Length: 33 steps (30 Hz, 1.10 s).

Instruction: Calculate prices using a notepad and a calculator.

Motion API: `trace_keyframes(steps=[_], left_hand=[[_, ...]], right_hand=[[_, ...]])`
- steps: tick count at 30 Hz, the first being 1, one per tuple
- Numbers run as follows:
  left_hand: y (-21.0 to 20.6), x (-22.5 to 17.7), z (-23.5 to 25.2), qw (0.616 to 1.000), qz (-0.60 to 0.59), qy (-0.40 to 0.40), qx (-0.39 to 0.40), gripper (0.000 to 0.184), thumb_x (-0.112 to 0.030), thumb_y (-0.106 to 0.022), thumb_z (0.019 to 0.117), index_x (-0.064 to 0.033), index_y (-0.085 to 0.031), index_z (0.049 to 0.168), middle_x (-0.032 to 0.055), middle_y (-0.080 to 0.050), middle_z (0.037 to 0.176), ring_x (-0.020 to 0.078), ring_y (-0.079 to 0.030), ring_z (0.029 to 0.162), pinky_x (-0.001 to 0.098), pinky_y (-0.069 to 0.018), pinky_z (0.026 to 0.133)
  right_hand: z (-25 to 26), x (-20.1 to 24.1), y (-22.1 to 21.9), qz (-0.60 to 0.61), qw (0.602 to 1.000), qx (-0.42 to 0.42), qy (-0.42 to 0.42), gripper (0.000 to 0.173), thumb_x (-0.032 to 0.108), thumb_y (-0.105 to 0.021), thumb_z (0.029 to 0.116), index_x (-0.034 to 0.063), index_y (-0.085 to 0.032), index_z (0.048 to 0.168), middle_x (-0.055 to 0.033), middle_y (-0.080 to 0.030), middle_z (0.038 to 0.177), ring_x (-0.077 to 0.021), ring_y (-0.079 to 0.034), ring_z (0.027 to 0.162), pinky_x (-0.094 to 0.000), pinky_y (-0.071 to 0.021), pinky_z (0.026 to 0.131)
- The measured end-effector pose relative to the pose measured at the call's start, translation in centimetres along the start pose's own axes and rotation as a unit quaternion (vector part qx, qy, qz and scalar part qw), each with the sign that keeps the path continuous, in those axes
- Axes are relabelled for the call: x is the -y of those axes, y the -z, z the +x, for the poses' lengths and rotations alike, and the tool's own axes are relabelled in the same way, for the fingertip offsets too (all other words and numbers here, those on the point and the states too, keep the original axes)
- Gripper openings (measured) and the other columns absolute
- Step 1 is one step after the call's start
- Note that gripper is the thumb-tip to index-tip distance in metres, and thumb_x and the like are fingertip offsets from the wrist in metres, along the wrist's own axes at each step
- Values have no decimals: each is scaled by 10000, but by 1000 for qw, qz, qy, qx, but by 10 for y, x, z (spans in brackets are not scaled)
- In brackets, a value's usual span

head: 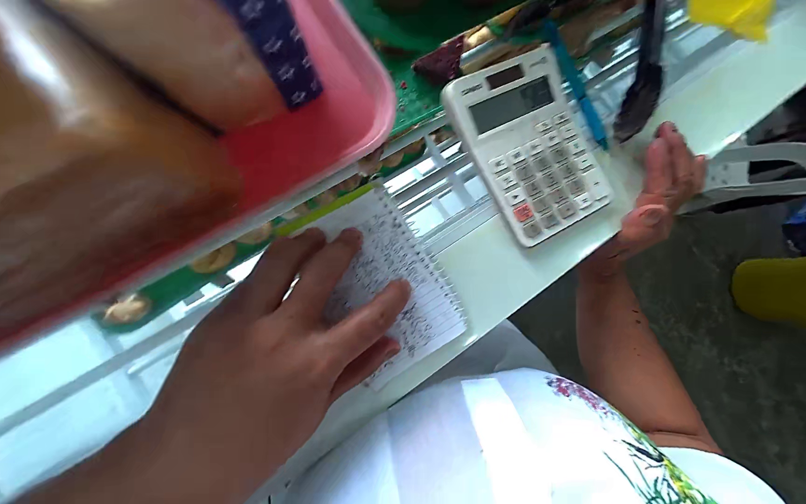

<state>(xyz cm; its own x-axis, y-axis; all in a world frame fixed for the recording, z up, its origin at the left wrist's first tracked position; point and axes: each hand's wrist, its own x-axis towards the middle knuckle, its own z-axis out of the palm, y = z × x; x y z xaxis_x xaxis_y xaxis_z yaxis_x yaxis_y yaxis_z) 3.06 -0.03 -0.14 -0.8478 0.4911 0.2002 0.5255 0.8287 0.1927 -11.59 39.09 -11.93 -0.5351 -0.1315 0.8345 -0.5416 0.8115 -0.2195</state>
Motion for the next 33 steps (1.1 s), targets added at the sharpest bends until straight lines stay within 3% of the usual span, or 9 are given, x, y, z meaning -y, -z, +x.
trace_keyframes(steps=[10,20,23,29,33], left_hand=[[6,1,6,1000,-18,-15,16,428,-494,-446,1048,-312,-656,1373,241,-522,1455,465,-491,1320,547,-468,911],[7,2,6,999,-23,-25,26,455,-502,-432,1042,-301,-642,1392,244,-510,1460,467,-465,1345,555,-465,932],[8,2,6,999,-18,-19,25,454,-511,-425,1043,-312,-641,1390,223,-515,1461,447,-474,1341,531,-479,894],[8,3,7,999,-15,-26,23,450,-514,-434,1041,-318,-644,1387,218,-516,1452,436,-492,1309,506,-485,841],[8,3,7,999,-17,-23,21,446,-520,-441,1035,-323,-649,1377,207,-519,1450,427,-491,1310,492,-483,825]], right_hand=[[5,6,2,-21,1000,-9,-7,794,625,-155,1053,59,-541,1455,-145,-553,1493,-278,-383,1491,-490,-126,1264],[7,18,5,-23,1000,4,-16,732,544,-192,1077,6,-524,1446,-204,-544,1479,-327,-383,1482,-488,-146,1258],[12,18,0,-15,999,-30,-15,714,499,-160,1095,17,-599,1385,-199,-630,1388,-314,-474,1420,-470,-189,1241],[13,16,-2,0,999,-41,-21,694,461,-165,1098,12,-616,1373,-202,-637,1375,-310,-496,1399,-479,-182,1243],[11,16,3,-15,1000,-11,-10,728,531,-146,1087,33,-568,1410,-183,-607,1414,-295,-454,1434,-488,-165,1250]])
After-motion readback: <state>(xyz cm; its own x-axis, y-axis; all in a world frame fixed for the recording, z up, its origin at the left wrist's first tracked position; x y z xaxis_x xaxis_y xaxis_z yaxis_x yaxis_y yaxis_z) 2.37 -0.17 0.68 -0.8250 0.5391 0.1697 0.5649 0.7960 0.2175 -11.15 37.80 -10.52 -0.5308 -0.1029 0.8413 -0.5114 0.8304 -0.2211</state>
